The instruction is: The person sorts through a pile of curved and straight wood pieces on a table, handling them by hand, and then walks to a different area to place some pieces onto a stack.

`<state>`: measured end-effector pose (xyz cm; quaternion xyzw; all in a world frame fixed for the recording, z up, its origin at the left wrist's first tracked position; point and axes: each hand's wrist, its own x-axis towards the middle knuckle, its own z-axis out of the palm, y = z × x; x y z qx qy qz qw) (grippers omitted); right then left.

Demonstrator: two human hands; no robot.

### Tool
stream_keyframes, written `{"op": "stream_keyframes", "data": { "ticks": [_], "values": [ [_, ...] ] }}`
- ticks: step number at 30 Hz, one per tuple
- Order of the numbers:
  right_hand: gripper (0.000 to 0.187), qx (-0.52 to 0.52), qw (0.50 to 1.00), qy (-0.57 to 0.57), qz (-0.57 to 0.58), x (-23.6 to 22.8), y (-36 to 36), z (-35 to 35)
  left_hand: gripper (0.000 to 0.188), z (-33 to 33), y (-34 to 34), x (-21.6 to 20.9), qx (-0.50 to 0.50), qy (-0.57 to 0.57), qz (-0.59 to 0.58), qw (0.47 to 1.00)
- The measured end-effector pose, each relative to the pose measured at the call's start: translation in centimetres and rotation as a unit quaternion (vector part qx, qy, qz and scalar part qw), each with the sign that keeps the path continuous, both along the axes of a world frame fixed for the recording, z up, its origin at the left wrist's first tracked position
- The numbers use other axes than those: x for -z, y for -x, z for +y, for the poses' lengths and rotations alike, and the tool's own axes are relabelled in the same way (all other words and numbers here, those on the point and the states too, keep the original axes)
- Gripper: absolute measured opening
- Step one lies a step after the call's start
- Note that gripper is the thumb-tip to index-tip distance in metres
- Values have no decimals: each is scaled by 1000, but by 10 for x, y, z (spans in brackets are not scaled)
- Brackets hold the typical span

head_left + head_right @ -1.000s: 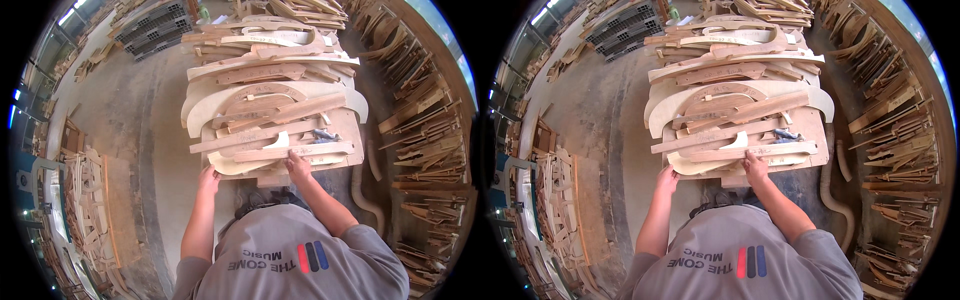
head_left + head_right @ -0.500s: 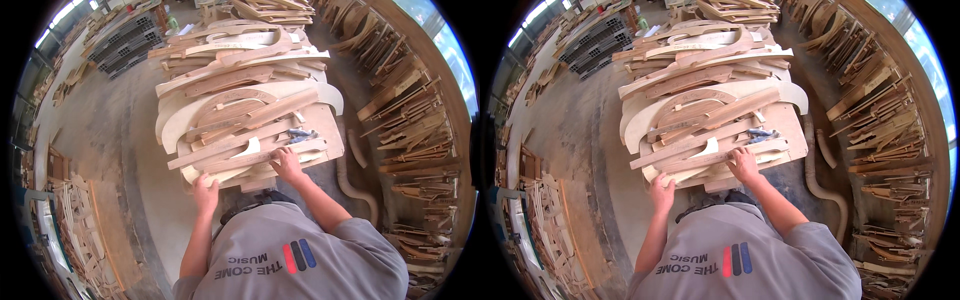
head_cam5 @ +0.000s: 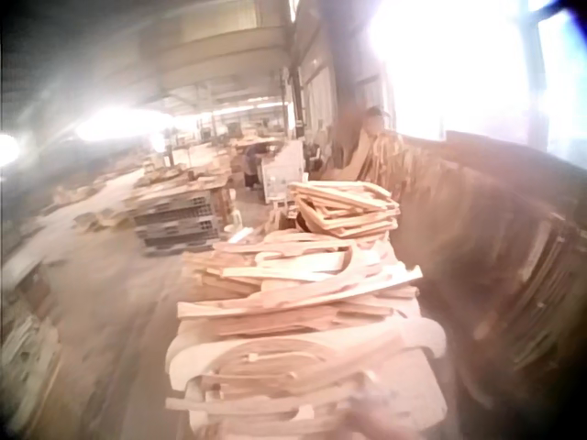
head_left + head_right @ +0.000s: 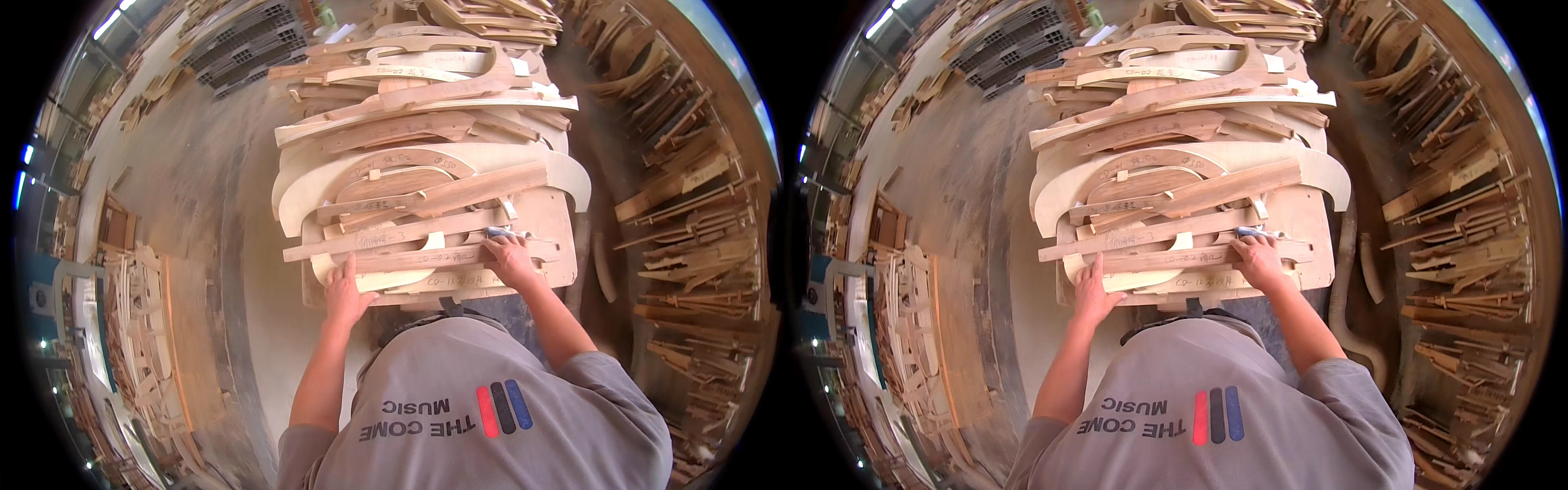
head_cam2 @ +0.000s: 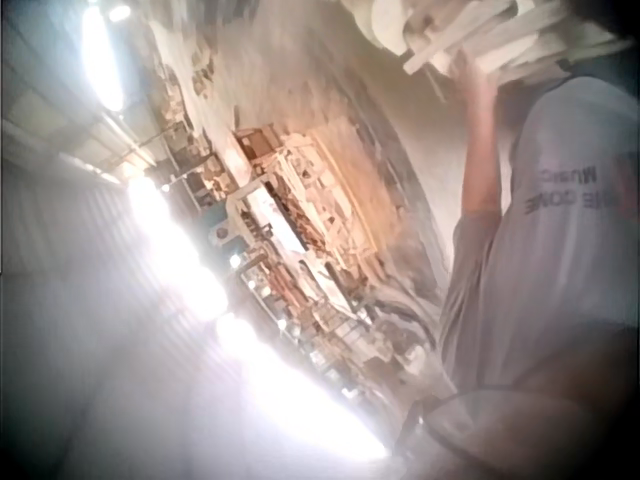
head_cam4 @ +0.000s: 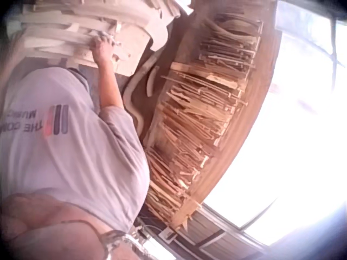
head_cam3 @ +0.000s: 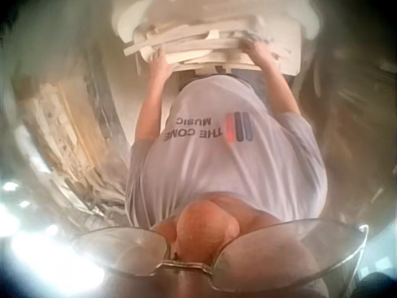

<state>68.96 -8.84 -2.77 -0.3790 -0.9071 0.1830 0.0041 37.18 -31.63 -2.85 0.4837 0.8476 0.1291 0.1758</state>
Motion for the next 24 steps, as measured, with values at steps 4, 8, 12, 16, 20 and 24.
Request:
{"op": "stream_keyframes", "data": {
  "ticks": [4,8,12,16,20,24],
  "values": [
    [57,-25,999,17,-24,-9,-19,19,111,14,-18,-10,14,32,6,999],
    [56,-78,994,69,-20,0,-23,35,112,7,-13,-9,6,28,-1,1000],
    [55,-119,988,99,-28,-7,1,39,112,-3,-4,-11,-30,49,7,998],
    [53,-151,976,155,5,6,20,46,113,-12,4,-7,-40,29,35,998],
    [52,-177,979,96,31,7,40,38,111,-16,9,-5,-106,38,66,991],
    [49,-184,964,191,27,19,57,44,110,-21,6,0,-150,27,73,986]
  ]
}}
